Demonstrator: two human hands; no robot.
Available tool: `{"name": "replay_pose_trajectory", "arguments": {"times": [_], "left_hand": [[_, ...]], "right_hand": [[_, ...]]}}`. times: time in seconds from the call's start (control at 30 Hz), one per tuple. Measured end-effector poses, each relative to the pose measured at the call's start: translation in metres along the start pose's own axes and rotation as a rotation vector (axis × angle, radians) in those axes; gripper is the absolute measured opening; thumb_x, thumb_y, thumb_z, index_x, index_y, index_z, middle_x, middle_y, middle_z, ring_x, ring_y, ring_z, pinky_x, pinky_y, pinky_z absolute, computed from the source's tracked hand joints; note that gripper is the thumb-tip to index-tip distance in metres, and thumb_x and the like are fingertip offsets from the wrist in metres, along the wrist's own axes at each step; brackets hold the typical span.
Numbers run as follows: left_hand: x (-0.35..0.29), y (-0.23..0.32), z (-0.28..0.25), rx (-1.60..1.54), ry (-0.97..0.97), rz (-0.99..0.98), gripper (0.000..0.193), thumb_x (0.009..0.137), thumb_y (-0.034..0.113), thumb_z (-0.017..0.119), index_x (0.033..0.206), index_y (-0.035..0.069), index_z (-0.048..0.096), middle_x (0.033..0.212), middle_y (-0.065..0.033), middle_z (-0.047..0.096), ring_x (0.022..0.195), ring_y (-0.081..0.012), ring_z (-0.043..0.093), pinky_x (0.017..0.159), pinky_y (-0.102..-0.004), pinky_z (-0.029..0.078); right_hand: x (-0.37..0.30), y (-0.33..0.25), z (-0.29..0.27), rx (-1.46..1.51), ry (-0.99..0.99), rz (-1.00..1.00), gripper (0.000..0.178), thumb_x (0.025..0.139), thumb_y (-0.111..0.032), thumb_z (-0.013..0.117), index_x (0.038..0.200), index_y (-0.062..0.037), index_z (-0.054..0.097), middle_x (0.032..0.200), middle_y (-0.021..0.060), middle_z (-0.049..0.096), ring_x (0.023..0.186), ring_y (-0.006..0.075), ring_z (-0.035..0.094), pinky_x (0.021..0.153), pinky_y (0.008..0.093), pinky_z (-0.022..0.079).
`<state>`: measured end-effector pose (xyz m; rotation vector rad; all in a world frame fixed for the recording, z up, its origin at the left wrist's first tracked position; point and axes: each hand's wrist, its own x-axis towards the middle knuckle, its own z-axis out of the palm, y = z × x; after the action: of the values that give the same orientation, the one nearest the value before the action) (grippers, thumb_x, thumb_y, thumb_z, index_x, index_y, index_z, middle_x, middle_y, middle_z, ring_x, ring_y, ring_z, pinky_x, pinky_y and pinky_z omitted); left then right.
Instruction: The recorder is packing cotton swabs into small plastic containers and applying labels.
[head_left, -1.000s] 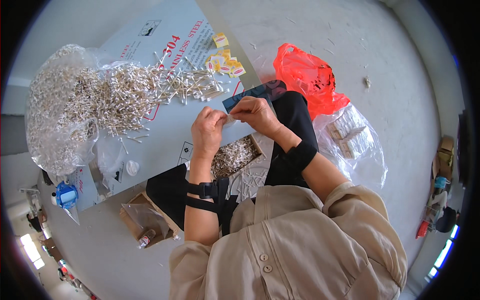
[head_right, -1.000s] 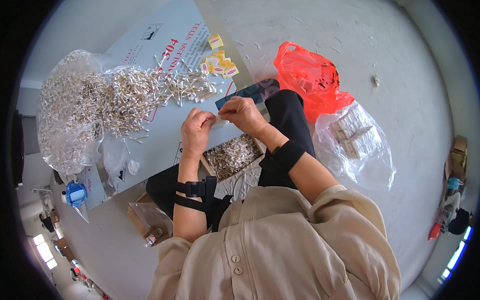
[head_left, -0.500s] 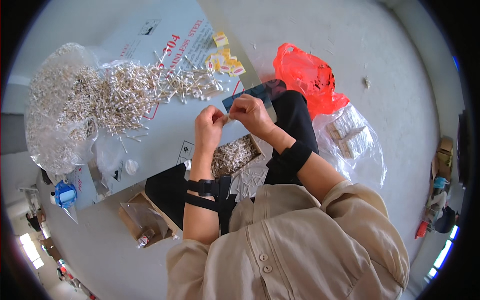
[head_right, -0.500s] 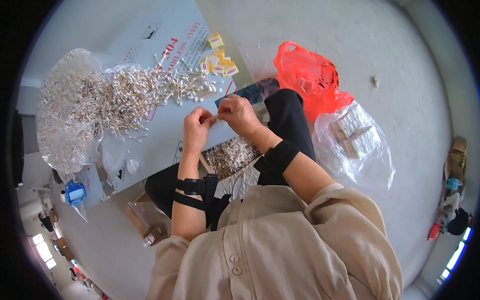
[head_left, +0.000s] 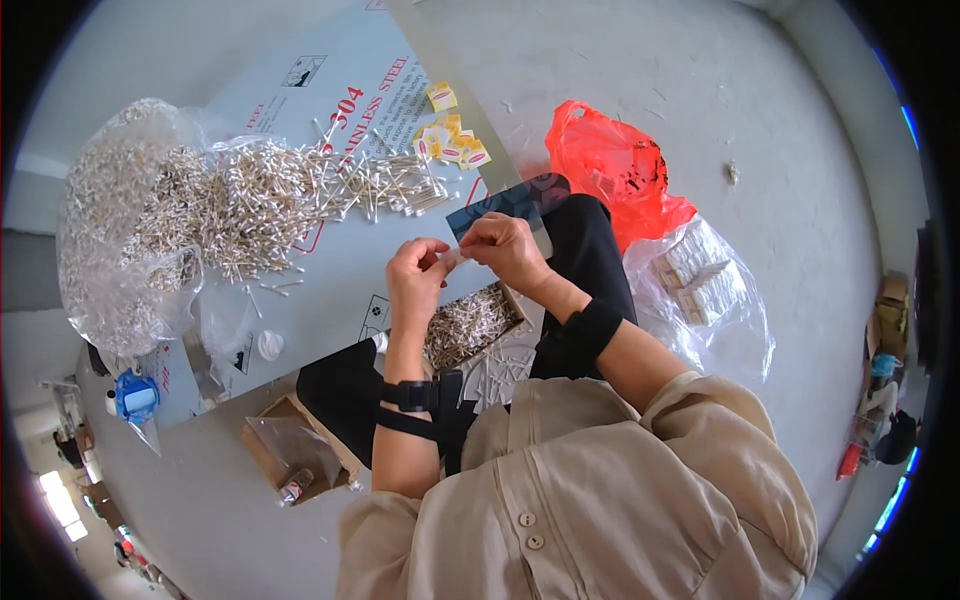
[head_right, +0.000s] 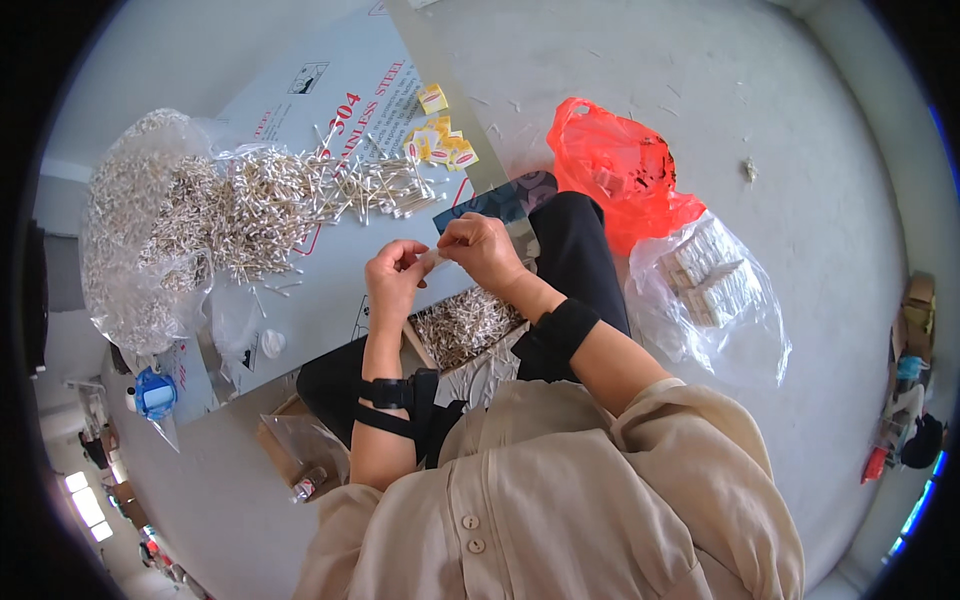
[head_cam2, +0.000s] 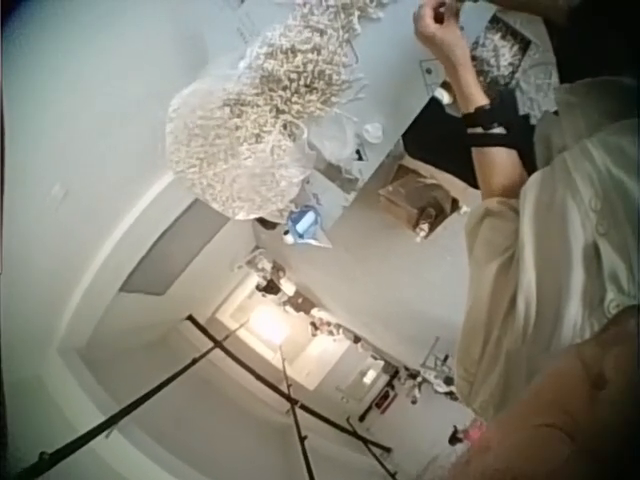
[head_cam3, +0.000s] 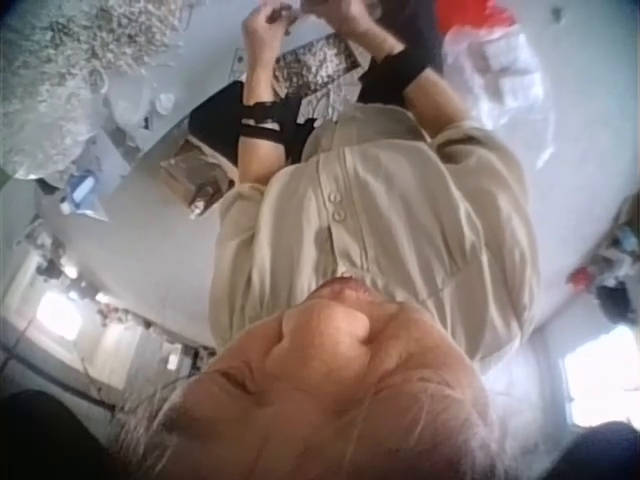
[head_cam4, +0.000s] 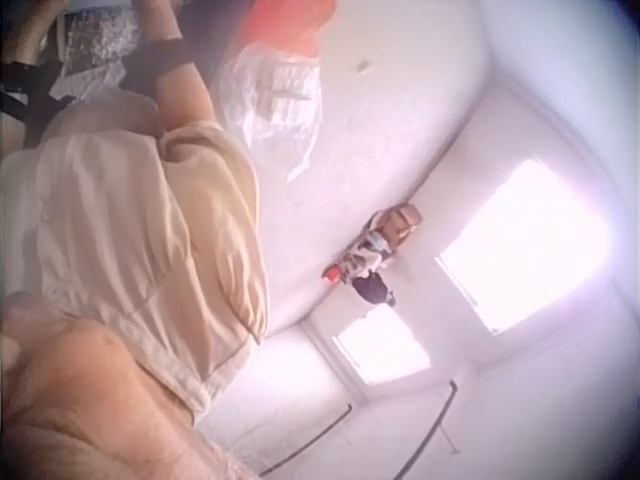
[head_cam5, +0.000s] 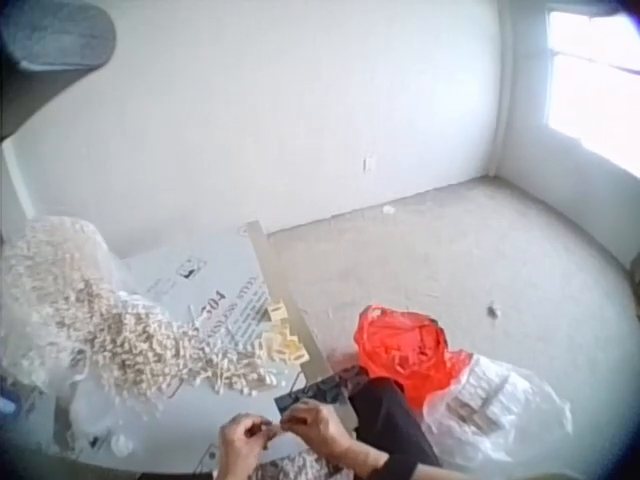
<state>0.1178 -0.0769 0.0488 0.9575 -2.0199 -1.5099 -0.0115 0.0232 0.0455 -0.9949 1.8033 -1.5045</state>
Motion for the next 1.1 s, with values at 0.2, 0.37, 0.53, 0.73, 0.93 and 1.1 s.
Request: {"name": "replay_pose_trajectory", "arguments": {"times": [0.2,0.37,0.53,0.73,0.93,1.1], "left_hand": [[-0.016,0.003,0.001,0.349,0.143,0.481,0.011,0.075,-0.005,0.061,0.079,0.002,0.053,0.079,-0.0109,0.050,0.066,-0.0277,0.054,0.057,-0.0372,0.045],[-0.038,0.001,0.004,0.556,0.169,0.594,0.014,0.077,-0.006,0.057,0.086,0.001,0.049,0.086,-0.0120,0.049,0.075,-0.0302,0.052,0.064,-0.0384,0.046],[-0.044,-0.003,0.002,0.641,0.080,0.732,0.017,0.074,-0.006,0.058,0.086,0.001,0.050,0.088,-0.0110,0.049,0.079,-0.0288,0.052,0.066,-0.0377,0.048],[-0.048,0.008,0.001,0.433,0.126,0.679,0.025,0.071,-0.004,0.065,0.091,0.001,0.051,0.090,-0.0112,0.049,0.081,-0.0260,0.052,0.070,-0.0310,0.048],[-0.057,0.020,0.003,-0.663,0.048,-0.108,0.028,0.077,-0.002,0.070,0.103,-0.002,0.059,0.093,-0.0022,0.060,0.079,-0.0082,0.056,0.075,-0.0200,0.045],[-0.059,0.029,0.002,-0.468,0.169,0.039,0.011,0.077,-0.007,0.066,0.086,-0.001,0.064,0.081,-0.0001,0.060,0.075,-0.0071,0.054,0.069,-0.0195,0.045]], "right_hand": [[-0.015,-0.007,0.009,0.490,0.147,0.271,0.018,0.082,-0.016,0.069,0.078,-0.0002,0.061,0.068,0.0040,0.054,0.055,0.0118,0.056,0.050,0.0250,0.048],[-0.029,-0.016,0.002,0.655,0.093,0.908,0.032,0.083,-0.031,0.068,0.077,-0.0010,0.060,0.066,0.0071,0.059,0.049,0.0120,0.056,0.041,0.0232,0.044],[-0.031,-0.011,0.001,0.848,-0.100,0.964,0.016,0.086,-0.014,0.062,0.085,0.0019,0.060,0.070,0.0104,0.062,0.052,0.0110,0.056,0.041,0.0195,0.042],[-0.035,-0.003,0.002,1.001,-0.068,0.844,0.008,0.085,-0.006,0.060,0.084,0.0021,0.060,0.071,0.0125,0.063,0.055,0.0122,0.057,0.047,0.0207,0.045],[-0.040,-0.013,0.002,0.980,-0.144,0.476,0.008,0.084,-0.006,0.062,0.080,0.0003,0.062,0.071,0.0092,0.062,0.057,0.0127,0.057,0.054,0.0232,0.046],[-0.040,-0.024,-0.001,0.745,-0.251,0.234,0.003,0.082,0.001,0.062,0.082,0.0017,0.065,0.074,0.0041,0.062,0.062,0.0092,0.055,0.057,0.0222,0.045]]}}
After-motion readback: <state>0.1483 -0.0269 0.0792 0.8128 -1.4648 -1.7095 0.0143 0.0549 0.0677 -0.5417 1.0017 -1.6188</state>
